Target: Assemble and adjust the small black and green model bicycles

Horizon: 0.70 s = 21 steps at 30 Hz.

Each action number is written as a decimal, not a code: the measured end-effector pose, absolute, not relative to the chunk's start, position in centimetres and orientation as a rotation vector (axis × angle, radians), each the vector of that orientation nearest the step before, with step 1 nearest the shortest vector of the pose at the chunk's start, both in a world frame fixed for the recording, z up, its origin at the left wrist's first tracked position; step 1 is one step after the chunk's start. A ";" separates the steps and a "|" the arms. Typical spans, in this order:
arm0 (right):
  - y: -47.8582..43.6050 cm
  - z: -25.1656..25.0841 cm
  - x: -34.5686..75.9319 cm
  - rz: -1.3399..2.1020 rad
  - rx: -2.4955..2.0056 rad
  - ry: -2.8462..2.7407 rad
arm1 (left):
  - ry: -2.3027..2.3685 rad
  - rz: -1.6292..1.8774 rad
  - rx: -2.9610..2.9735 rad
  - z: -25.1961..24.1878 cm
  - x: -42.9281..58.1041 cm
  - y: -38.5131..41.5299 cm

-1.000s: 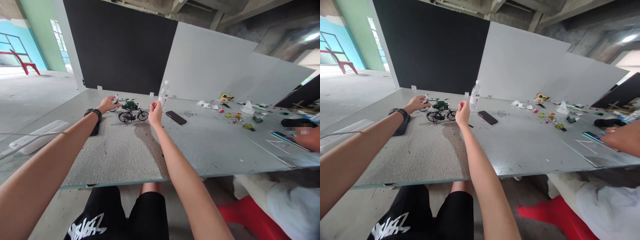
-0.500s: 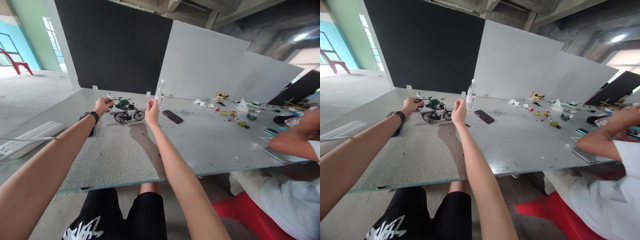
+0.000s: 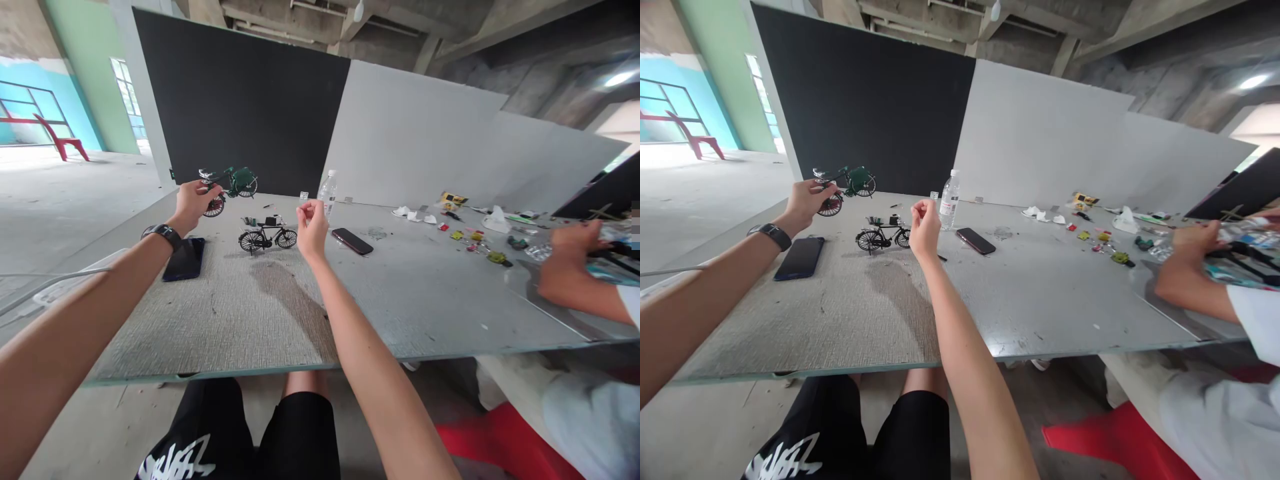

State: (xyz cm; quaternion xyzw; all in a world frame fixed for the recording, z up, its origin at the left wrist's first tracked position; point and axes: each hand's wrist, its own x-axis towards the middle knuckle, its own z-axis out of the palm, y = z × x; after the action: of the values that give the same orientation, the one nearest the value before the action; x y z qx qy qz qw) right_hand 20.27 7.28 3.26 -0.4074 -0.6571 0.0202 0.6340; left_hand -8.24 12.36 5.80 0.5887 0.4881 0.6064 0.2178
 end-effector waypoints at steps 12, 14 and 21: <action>-1.3 5.6 17.2 0.273 -0.726 -1.773 | 0.803 1.746 1.434 8.8 -1.4 2.3; -2.6 4.8 18.1 0.332 -0.802 -1.866 | 0.771 1.700 1.398 8.9 -0.7 0.7; -5.5 0.6 21.8 0.487 -1.169 -2.242 | 0.790 1.614 1.306 8.3 -1.4 -2.1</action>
State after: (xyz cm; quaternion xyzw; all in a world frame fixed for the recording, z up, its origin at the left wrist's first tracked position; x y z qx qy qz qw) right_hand 21.84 -5.52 0.63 -0.4359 -0.8359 0.1817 0.2796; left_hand -1.45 -2.14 8.34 0.5269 0.3185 0.6509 0.4441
